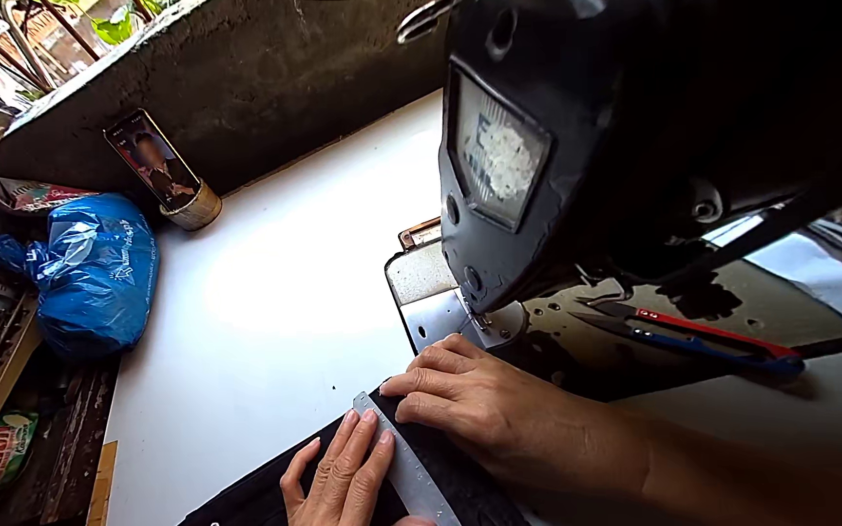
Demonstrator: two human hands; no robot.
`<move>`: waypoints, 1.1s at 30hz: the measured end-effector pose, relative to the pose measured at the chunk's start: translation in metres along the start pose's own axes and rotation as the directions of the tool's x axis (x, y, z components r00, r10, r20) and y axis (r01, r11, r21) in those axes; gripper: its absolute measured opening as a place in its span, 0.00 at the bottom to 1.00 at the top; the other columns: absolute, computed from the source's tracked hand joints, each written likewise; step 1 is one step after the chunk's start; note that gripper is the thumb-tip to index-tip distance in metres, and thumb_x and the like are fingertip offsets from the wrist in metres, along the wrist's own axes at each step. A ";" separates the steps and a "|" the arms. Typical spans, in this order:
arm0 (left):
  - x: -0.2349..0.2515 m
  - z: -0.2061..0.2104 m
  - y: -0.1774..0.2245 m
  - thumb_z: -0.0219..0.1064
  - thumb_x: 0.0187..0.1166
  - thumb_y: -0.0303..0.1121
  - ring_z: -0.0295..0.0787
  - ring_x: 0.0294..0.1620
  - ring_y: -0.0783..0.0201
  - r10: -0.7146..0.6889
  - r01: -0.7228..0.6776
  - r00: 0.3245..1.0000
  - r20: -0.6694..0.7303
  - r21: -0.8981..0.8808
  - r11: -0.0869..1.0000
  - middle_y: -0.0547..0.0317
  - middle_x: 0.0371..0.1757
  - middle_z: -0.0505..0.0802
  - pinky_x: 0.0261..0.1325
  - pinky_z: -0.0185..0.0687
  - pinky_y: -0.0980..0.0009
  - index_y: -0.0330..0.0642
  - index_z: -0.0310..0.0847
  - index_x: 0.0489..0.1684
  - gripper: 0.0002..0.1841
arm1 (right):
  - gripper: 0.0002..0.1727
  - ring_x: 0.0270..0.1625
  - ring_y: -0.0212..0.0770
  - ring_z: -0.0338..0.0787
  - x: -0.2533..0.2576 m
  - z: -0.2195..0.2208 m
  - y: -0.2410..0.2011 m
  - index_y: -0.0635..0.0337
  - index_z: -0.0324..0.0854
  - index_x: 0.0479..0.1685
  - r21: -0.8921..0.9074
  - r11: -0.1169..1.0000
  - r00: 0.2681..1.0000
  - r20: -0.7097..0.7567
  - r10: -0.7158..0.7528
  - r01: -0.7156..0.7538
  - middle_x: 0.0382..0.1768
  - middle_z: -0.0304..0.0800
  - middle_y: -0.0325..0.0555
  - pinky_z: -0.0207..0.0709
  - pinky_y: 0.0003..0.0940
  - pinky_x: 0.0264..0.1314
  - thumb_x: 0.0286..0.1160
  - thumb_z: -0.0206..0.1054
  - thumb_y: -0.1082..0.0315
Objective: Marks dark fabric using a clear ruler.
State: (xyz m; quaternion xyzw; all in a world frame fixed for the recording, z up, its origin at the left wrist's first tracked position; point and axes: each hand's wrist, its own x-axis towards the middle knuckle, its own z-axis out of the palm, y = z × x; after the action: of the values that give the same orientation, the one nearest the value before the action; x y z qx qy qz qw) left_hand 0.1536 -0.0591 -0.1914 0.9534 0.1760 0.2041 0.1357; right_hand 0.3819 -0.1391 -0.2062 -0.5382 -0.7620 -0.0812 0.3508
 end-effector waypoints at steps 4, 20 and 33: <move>0.002 -0.001 0.000 0.62 0.80 0.62 0.78 0.80 0.63 0.000 0.000 1.000 0.010 -0.001 1.000 0.47 0.70 0.91 0.84 0.50 0.56 0.43 0.88 0.65 0.32 | 0.16 0.54 0.37 0.88 0.000 0.000 0.000 0.49 0.90 0.43 0.009 1.000 1.000 0.001 0.007 -0.007 0.48 0.94 0.34 0.74 0.34 0.57 0.73 0.55 0.74; 0.004 -0.002 -0.001 0.68 0.78 0.58 0.77 0.77 0.57 0.010 -0.009 1.000 0.024 -0.023 1.000 0.40 0.69 0.89 0.78 0.55 0.60 0.42 0.88 0.62 0.29 | 0.16 0.56 0.37 0.87 -0.002 0.001 0.000 0.49 0.87 0.45 0.027 0.999 1.000 0.010 0.018 -0.019 0.52 0.93 0.35 0.74 0.34 0.60 0.77 0.54 0.75; 0.009 -0.002 -0.006 0.72 0.74 0.58 0.78 0.76 0.52 0.034 -0.031 0.999 0.031 -0.082 0.996 0.37 0.70 0.88 0.81 0.60 0.68 0.41 0.91 0.55 0.28 | 0.14 0.54 0.37 0.87 -0.004 -0.010 0.005 0.51 0.87 0.45 0.077 0.997 0.997 -0.075 0.034 -0.028 0.53 0.91 0.43 0.76 0.30 0.55 0.80 0.53 0.73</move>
State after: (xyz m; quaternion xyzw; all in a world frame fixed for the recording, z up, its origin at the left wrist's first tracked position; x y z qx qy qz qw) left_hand 0.1583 -0.0497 -0.1889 0.9530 0.1500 0.1977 0.1739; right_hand 0.3917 -0.1453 -0.2028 -0.5327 -0.7422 -0.0672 0.4011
